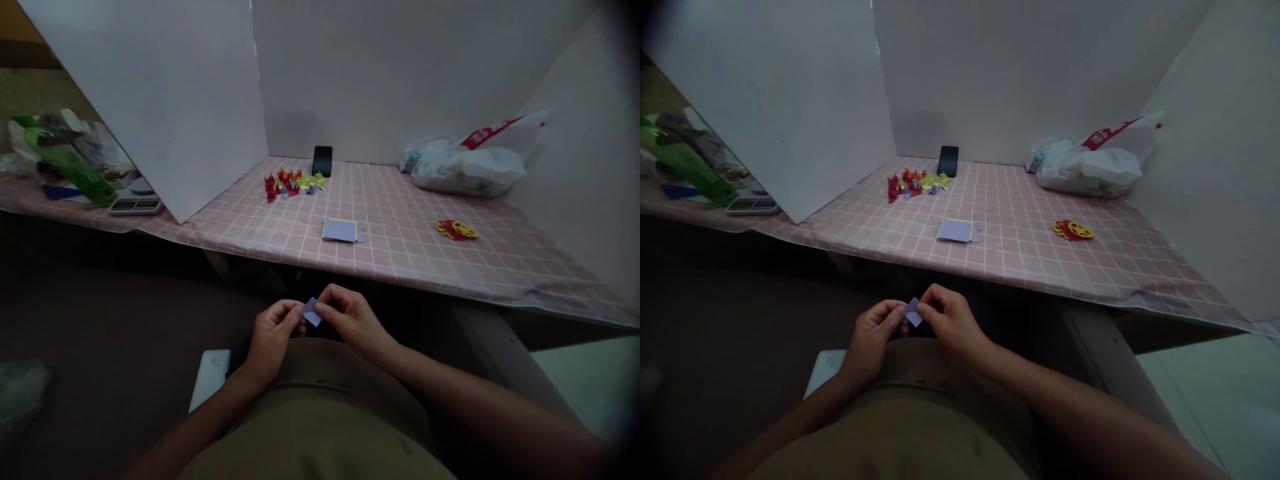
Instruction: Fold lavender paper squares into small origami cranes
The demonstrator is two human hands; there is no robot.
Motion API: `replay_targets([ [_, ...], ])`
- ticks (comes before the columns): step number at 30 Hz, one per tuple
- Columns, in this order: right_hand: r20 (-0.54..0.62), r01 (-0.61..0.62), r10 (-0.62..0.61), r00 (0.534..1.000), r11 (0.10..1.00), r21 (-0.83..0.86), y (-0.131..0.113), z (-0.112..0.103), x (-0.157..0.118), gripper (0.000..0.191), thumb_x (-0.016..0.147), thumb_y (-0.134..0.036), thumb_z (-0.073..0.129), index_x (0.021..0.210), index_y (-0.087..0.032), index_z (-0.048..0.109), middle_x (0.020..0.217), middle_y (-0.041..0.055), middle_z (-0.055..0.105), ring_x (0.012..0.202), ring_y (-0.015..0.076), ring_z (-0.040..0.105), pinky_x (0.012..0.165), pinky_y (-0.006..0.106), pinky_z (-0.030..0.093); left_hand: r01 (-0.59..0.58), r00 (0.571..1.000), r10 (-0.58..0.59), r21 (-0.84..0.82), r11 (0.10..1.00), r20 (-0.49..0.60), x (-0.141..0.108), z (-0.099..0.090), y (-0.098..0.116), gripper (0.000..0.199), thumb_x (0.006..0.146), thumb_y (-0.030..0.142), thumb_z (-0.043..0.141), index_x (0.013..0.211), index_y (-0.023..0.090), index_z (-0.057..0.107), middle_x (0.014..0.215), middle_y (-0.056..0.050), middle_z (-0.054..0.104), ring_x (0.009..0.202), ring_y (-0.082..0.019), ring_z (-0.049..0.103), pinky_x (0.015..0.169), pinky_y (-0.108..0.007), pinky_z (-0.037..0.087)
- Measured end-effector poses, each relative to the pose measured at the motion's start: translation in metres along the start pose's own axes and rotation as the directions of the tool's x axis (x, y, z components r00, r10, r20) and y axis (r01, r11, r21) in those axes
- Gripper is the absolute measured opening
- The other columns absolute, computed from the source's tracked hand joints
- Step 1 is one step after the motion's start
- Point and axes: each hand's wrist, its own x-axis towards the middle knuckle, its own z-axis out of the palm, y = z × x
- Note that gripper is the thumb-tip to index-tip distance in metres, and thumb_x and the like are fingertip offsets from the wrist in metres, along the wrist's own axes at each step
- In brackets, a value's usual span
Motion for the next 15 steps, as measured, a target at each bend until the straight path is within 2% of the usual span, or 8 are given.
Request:
replay_targets([
  [2,0.024,-0.123,0.121,0.992,0.976,0.179,0.0025,-0.0006,0.0026,0.022,0.081,-0.032,0.071,0.069,-0.018,0.057,0.066,-0.0024,0.058,0.062,0.0116,0.051,0.062,0.027,0.039,-0.043,0.999,0.043,0.007,0.999,-0.010,0.0006,-0.0019,-0.0014,0.019,0.088,0.035,0.067,0.086,0.017,0.071,0.066,0.002,0.063,0.062,-0.011,0.058,0.063,-0.022,0.048],
  [4,0.076,-0.232,0.219,0.973,0.907,0.351,0.0048,-0.0010,0.0049,0.025,0.076,-0.034,0.076,0.069,-0.018,0.058,0.065,-0.0020,0.062,0.059,0.0108,0.054,0.061,0.026,0.041,-0.098,0.995,0.098,-0.008,0.995,0.001,0.0013,-0.0031,-0.0021,0.014,0.089,0.031,0.066,0.096,0.019,0.071,0.073,0.002,0.065,0.065,-0.011,0.061,0.065,-0.023,0.049],
  [6,0.148,-0.327,0.292,0.945,0.822,0.465,0.0060,-0.0011,0.0066,0.027,0.071,-0.034,0.080,0.067,-0.017,0.059,0.063,-0.0008,0.064,0.056,0.0101,0.056,0.058,0.025,0.041,-0.182,0.982,0.182,-0.006,0.983,0.057,0.0020,-0.0036,-0.0023,0.017,0.088,0.024,0.068,0.104,0.023,0.072,0.084,0.001,0.067,0.074,-0.012,0.064,0.071,-0.024,0.052],
  [8,0.217,-0.409,0.348,0.912,0.749,0.520,0.0059,-0.0012,0.0072,0.027,0.067,-0.032,0.082,0.066,-0.016,0.060,0.060,-0.0005,0.065,0.052,0.0089,0.056,0.055,0.022,0.040,-0.302,0.945,0.294,0.040,0.953,0.141,0.0024,-0.0039,-0.0024,0.018,0.085,0.017,0.070,0.102,0.023,0.074,0.094,-0.001,0.068,0.086,-0.015,0.066,0.079,-0.026,0.052],
  [10,0.271,-0.475,0.390,0.880,0.700,0.534,0.0050,-0.0013,0.0070,0.027,0.064,-0.030,0.084,0.066,-0.015,0.061,0.057,-0.0007,0.065,0.048,0.0076,0.055,0.052,0.021,0.038,-0.401,0.905,0.377,0.097,0.911,0.197,0.0028,-0.0045,-0.0028,0.018,0.085,0.013,0.069,0.099,0.024,0.075,0.095,-0.002,0.068,0.090,-0.016,0.066,0.081,-0.027,0.052],
  [15,0.330,-0.523,0.406,0.852,0.676,0.519,0.0030,-0.0010,0.0052,0.032,0.063,-0.032,0.087,0.071,-0.015,0.061,0.058,-0.0012,0.066,0.046,0.0080,0.057,0.050,0.020,0.041,-0.534,0.844,0.499,0.221,0.816,0.198,0.0034,-0.0076,-0.0034,0.016,0.088,0.010,0.067,0.093,0.023,0.074,0.088,-0.001,0.067,0.083,-0.014,0.065,0.076,-0.025,0.051],
])
